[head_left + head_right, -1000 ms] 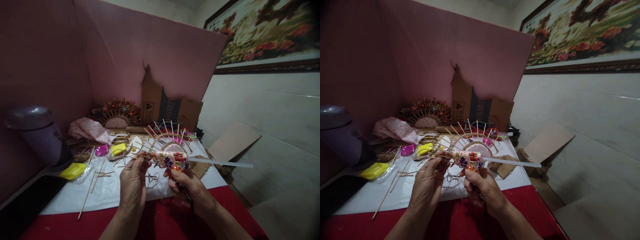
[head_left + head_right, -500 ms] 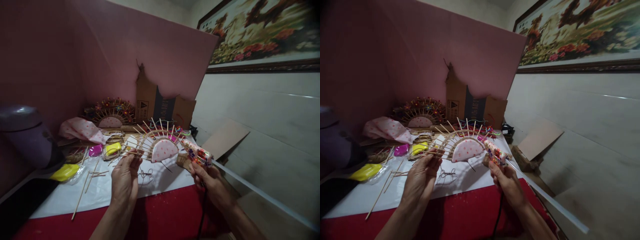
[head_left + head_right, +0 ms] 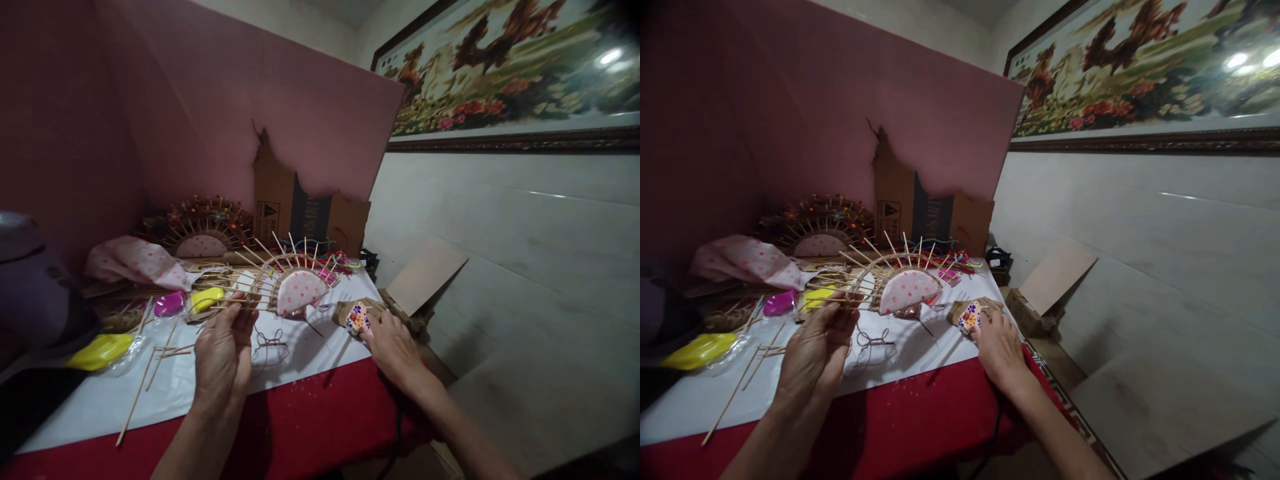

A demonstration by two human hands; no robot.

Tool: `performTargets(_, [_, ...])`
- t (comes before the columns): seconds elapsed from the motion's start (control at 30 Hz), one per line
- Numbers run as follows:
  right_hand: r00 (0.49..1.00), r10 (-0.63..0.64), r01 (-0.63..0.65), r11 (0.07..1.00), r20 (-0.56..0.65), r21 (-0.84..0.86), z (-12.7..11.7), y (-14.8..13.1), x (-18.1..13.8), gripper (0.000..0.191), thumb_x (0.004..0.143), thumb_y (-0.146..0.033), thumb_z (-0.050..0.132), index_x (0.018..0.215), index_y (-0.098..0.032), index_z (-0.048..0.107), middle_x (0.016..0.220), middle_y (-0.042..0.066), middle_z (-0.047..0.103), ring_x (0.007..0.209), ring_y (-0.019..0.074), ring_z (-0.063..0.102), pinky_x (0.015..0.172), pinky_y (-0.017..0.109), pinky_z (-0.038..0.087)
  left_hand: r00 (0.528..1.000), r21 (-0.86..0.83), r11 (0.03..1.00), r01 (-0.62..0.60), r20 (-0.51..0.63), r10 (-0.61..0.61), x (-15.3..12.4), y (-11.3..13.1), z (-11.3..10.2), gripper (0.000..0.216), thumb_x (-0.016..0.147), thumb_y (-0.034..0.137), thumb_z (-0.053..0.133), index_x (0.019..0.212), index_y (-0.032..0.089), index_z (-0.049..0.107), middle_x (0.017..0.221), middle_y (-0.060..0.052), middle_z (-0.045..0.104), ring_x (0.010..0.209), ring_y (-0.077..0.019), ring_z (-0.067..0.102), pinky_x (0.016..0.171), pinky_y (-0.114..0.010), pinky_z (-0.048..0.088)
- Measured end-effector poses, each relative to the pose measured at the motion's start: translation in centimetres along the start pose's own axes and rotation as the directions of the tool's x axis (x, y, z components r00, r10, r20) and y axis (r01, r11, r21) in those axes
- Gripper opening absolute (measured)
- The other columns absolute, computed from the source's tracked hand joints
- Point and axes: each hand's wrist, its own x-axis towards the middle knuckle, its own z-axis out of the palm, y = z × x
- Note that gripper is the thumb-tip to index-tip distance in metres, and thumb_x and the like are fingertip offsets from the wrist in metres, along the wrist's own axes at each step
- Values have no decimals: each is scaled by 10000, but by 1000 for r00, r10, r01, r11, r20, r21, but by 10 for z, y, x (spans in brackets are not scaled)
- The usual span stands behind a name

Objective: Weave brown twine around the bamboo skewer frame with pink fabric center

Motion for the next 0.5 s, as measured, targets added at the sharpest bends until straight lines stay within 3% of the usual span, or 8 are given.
performTargets(0.03, [998,-24,26,999,-63,43,-3,-8,0,329,812,-261,473,1109,-137,537,1046,163,535,989,299,478,839,430,354,1000,-8,1000,4,6,-4,0,0,0,120,666,48,583,712,133,655,692,13,681,638,-92,630,592,-189,484])
performTargets(0.1, [993,-75,103,938,-97,332,-9,-29,-3,277,826,-276,466,1066,-170,558,1061,130,529,1009,263,467,861,392,356,999,-30,999,33,20,-32,-1,2,2,124,665,44,582,720,129,654,698,12,684,641,-91,632,592,-187,488])
performTargets(0.17, [985,-124,2,704,121,710,-12,-54,-9,235,806,-366,515,914,-177,600,897,79,572,821,203,525,734,332,414,997,-57,996,73,26,-72,-3,4,3,139,679,37,562,730,127,655,693,9,685,632,-88,630,591,-185,496])
performTargets(0.23, [899,-238,-284,320,367,904,-12,-80,-13,327,740,-423,599,944,-167,587,851,55,579,734,168,530,631,288,421,994,-88,990,107,32,-104,-4,6,5,166,700,27,529,733,129,655,682,4,685,620,-85,630,580,-182,504])
performTargets(0.3, [841,-339,-462,-42,422,886,-9,-103,-13,410,681,-427,669,971,-152,576,856,50,584,736,148,530,613,256,410,993,-115,986,118,41,-114,-4,7,5,186,717,20,505,734,130,654,670,-1,684,617,-87,632,573,-181,511])
performTargets(0.37, [845,-341,-518,-335,411,787,-6,-121,-7,415,673,-425,683,965,-153,571,843,45,594,717,125,530,608,235,402,991,-133,983,123,59,-116,-4,7,4,188,718,20,507,738,135,654,671,-3,684,620,-90,633,576,-186,520])
performTargets(0.43, [868,-287,-496,-542,405,679,-2,-133,3,352,657,-421,699,845,-149,578,795,38,602,662,103,518,574,213,390,990,-144,981,131,80,-120,-4,6,3,180,709,25,522,747,140,656,689,-4,687,624,-94,634,578,-195,527])
performTargets(0.5, [877,-285,-474,-646,387,598,1,-141,15,325,632,-406,722,737,-143,563,732,31,602,600,91,496,523,199,371,988,-148,979,138,93,-126,-6,4,3,169,699,30,534,738,138,659,693,-5,686,618,-96,632,567,-197,528])
